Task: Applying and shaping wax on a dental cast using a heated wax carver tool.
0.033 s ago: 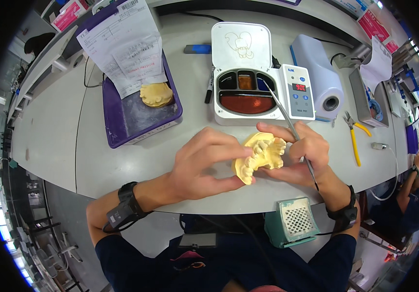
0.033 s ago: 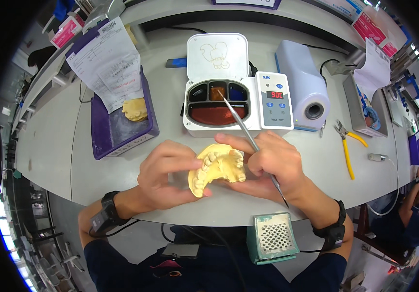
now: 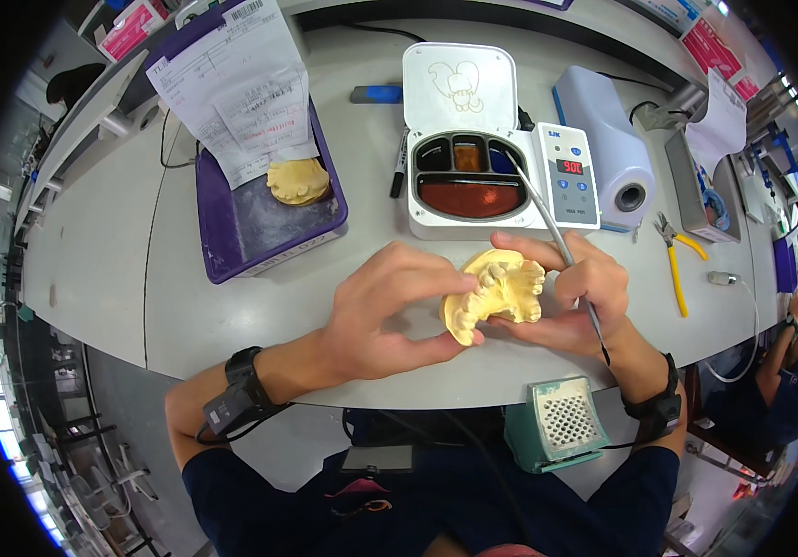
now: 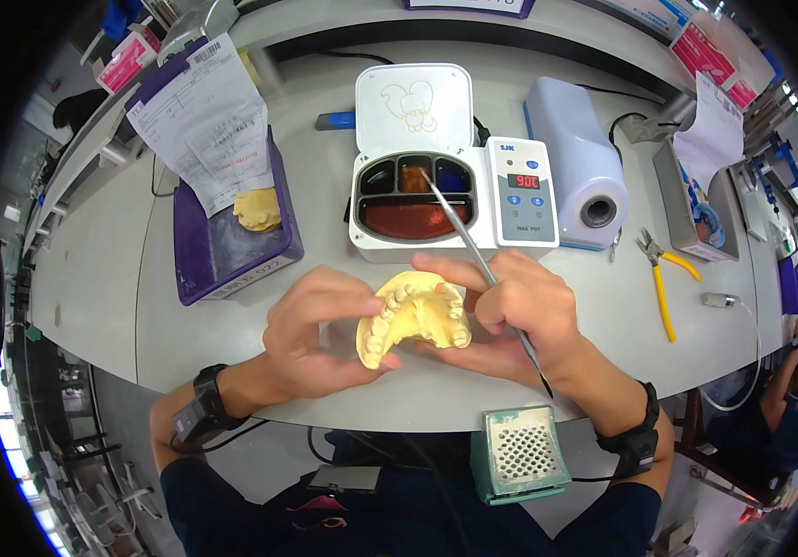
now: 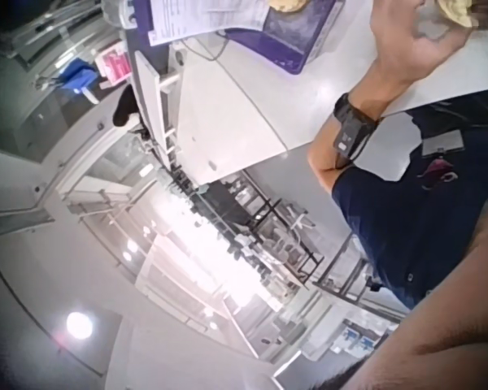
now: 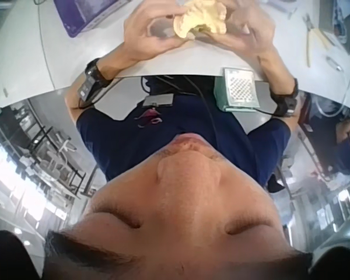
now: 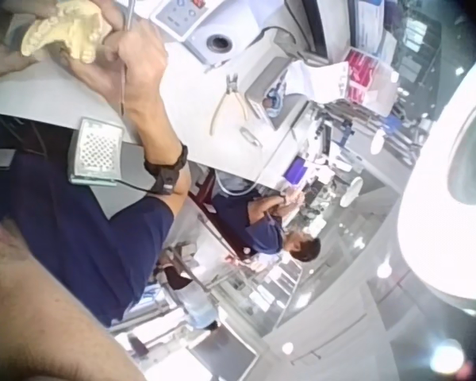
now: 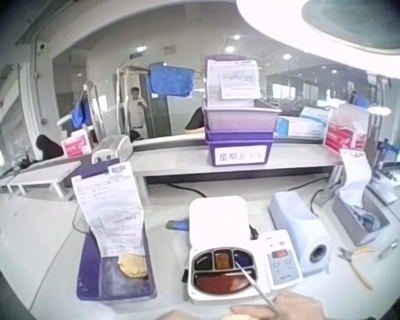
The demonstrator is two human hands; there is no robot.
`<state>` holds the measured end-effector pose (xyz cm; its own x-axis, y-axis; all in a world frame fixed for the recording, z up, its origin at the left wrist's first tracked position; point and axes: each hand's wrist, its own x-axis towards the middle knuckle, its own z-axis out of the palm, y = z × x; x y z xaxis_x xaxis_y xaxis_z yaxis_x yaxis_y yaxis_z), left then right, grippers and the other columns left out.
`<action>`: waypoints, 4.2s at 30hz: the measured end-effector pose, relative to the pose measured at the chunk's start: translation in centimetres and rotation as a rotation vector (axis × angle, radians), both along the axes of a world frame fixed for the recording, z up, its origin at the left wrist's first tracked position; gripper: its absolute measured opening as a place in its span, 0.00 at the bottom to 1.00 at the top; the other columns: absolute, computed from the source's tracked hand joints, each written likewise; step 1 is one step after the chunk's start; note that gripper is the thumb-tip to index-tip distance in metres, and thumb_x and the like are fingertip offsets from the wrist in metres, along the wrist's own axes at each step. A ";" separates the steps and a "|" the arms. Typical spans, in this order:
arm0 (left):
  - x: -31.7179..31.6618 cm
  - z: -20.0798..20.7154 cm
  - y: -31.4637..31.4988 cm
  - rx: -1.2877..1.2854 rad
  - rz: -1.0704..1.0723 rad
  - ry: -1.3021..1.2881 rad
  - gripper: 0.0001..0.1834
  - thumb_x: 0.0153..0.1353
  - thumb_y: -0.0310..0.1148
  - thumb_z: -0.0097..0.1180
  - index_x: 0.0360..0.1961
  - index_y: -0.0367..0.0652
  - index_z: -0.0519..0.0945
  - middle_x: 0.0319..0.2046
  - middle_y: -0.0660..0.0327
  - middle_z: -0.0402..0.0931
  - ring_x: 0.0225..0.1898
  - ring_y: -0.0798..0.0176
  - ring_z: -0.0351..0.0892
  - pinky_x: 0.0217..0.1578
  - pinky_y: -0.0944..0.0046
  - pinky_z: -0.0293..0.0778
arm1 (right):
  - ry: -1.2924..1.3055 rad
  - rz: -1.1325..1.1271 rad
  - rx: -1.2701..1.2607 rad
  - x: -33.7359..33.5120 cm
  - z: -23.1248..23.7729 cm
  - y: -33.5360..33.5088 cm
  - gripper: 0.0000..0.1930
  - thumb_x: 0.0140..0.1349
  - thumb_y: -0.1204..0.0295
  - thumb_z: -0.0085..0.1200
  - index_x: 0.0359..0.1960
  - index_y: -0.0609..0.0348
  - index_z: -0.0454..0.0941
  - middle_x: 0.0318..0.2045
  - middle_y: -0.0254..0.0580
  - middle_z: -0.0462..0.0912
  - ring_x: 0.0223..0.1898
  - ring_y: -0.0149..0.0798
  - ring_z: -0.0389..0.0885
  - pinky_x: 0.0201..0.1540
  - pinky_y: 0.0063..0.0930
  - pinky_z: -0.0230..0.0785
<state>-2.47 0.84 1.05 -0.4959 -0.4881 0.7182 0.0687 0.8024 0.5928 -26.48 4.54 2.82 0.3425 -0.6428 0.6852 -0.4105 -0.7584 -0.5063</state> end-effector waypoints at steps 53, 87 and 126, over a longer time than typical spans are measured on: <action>-0.9 -1.9 0.7 0.426 -0.261 0.192 0.40 0.49 0.24 0.74 0.60 0.42 0.63 0.57 0.49 0.71 0.57 0.57 0.77 0.53 0.58 0.80 | -0.002 0.017 0.008 0.2 0.4 0.1 0.27 0.47 0.65 0.74 0.21 0.50 0.58 0.44 0.49 0.87 0.25 0.37 0.68 0.27 0.22 0.67; 1.6 -1.6 -0.7 0.529 -0.289 -0.093 0.35 0.65 0.18 0.52 0.71 0.41 0.54 0.60 0.51 0.68 0.58 0.63 0.72 0.57 0.62 0.75 | 0.012 -0.726 0.122 -10.6 -0.6 3.4 0.08 0.63 0.78 0.55 0.42 0.64 0.84 0.38 0.44 0.85 0.40 0.36 0.79 0.45 0.27 0.70; 1.2 -1.1 -0.9 0.603 -0.267 0.147 0.37 0.61 0.12 0.54 0.69 0.42 0.57 0.64 0.41 0.62 0.60 0.49 0.73 0.54 0.50 0.80 | -0.744 -0.124 0.791 -5.5 1.6 -3.9 0.06 0.63 0.74 0.52 0.37 0.63 0.78 0.34 0.44 0.83 0.34 0.30 0.80 0.38 0.21 0.69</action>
